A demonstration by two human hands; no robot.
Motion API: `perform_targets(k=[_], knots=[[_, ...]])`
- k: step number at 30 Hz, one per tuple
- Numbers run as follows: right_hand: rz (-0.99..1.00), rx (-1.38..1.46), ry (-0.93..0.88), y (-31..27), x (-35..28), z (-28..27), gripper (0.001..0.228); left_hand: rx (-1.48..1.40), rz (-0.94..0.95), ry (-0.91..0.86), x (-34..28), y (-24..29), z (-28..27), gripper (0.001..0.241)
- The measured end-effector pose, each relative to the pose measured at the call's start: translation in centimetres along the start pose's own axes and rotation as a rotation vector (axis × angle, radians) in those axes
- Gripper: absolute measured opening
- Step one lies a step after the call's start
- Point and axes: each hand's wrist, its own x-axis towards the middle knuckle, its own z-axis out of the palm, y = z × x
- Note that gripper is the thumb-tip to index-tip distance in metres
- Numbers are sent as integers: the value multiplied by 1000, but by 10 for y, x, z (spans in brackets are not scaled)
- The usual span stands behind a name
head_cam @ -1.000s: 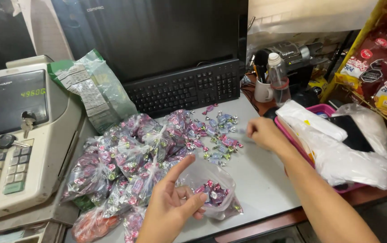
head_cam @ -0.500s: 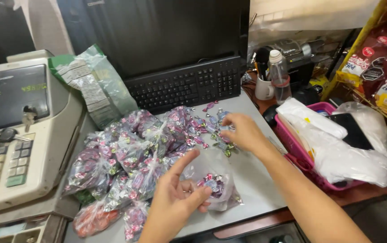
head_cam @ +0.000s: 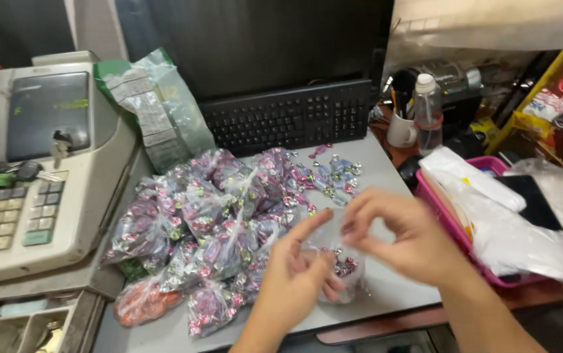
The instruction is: Bagging small wrapped items from a large pile into individual plastic bags at a checkout counter
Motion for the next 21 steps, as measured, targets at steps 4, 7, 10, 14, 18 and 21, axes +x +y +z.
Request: perform_targets(k=[4, 7, 10, 14, 18, 21], knots=[[23, -602, -556, -6, -5, -3, 22, -35, 19, 146, 6, 12, -7, 56], [-9, -695, -633, -10, -1, -14, 24, 61, 19, 288, 4, 29, -7, 45], [-116, -697, -463, -25, -1, -13, 12, 159, 113, 336, -2, 41, -2, 37], [70, -695, -344, 3, -16, -8, 40, 278, 226, 210, 8, 5, 0, 30], [70, -780, -491, 26, -19, -12, 14, 321, 296, 216, 8, -14, 0, 31], [10, -805, -308, -12, -15, -3, 33, 142, 341, 286, -13, -21, 2, 9]])
